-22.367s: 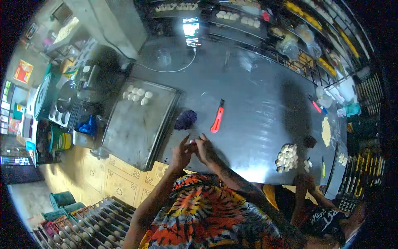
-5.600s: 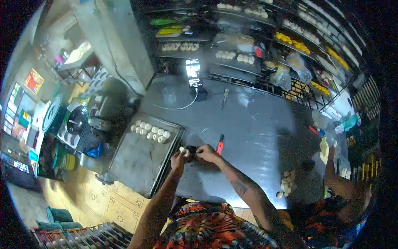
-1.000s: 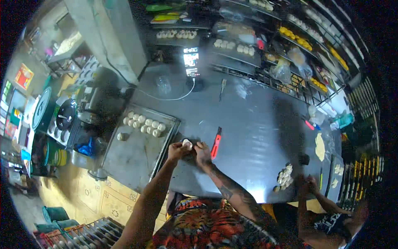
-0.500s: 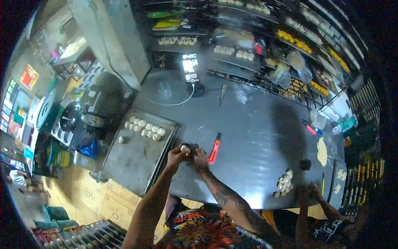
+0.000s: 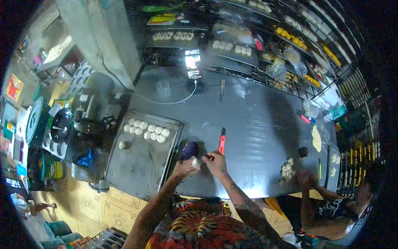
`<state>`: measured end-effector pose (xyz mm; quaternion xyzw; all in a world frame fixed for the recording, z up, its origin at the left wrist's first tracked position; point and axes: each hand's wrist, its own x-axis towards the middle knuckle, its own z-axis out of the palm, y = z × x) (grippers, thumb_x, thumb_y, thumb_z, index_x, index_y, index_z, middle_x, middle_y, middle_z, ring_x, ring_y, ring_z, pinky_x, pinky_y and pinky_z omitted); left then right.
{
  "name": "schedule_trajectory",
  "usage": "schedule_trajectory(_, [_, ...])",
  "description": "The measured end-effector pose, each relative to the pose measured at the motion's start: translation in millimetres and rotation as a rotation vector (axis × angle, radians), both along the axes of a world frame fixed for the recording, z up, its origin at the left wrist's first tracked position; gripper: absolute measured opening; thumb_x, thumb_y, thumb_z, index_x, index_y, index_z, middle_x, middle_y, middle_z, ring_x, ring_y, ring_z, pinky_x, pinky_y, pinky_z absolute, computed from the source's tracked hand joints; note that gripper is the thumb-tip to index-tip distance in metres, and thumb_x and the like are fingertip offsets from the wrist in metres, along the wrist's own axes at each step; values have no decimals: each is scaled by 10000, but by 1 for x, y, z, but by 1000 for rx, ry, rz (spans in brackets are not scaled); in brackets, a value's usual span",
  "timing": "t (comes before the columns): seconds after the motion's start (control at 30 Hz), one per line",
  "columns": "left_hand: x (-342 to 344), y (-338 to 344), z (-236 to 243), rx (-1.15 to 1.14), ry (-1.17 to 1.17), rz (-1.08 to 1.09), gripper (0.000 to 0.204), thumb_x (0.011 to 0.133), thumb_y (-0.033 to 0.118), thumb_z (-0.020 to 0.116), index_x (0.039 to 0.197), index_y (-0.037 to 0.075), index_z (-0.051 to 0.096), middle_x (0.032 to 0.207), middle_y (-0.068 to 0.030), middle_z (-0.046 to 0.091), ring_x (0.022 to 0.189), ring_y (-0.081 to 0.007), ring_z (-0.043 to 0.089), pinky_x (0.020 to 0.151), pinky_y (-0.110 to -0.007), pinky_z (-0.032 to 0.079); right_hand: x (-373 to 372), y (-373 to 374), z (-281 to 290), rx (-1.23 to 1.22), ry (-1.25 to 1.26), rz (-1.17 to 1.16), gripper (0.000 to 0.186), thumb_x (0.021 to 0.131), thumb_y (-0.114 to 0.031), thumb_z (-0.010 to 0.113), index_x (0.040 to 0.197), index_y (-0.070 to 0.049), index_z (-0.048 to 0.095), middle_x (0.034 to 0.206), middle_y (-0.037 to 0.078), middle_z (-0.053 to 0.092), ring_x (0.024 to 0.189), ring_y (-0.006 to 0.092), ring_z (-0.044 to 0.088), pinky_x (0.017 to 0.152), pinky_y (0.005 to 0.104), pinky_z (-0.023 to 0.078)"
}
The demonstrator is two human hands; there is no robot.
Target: Shaping pieces of dough into uniform balls and placing them onto a baking tray.
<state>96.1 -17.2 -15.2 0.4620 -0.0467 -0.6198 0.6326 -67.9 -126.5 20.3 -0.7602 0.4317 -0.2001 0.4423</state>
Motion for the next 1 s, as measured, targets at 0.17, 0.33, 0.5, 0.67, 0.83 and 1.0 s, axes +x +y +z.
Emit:
schedule_trajectory(0.17, [-45,6,28,-3,-134,28,211,915,188,708,922,-23,701,838,-87,699,700,-142,614,644,-240,495,-17,31,6,-419,76,136,163,820,-76,680,966,-3,680,972,111,654,928,296,589,790,358,470])
schedule_trajectory(0.33, [-66,18,39,45,-362,44,199,921,175,701,891,-21,707,808,-75,696,684,-126,597,630,-233,476,-37,45,-16,-193,105,303,178,868,-116,722,996,2,691,1061,86,666,1002,244,595,842,343,474])
schedule_trajectory(0.5, [-63,36,28,13,-591,-38,172,907,151,696,891,-20,712,809,-68,701,675,-122,599,615,-238,477,-42,33,-17,556,-193,405,230,913,-190,723,1019,10,681,1086,64,683,1000,208,617,851,332,496])
schedule_trajectory(0.67, [-30,40,14,-46,-591,-117,147,893,126,691,890,-19,718,809,-60,705,666,-117,601,601,-243,478,-26,33,-3,706,-307,-29,273,929,-206,713,1072,23,676,1054,69,701,921,197,652,802,315,530])
schedule_trajectory(0.83, [-2,43,15,-86,-714,-184,125,880,102,686,890,-17,723,810,-53,710,656,-113,603,587,-248,479,5,51,6,660,-276,46,246,928,-119,689,1133,17,674,995,74,700,797,172,646,727,275,534])
schedule_trajectory(1.0, [6,43,12,-80,-1157,-292,146,865,83,675,945,-30,722,852,-71,723,670,-128,623,581,-258,486,17,61,11,46,107,93,239,889,-34,689,1123,13,683,912,76,678,760,163,629,704,274,525])
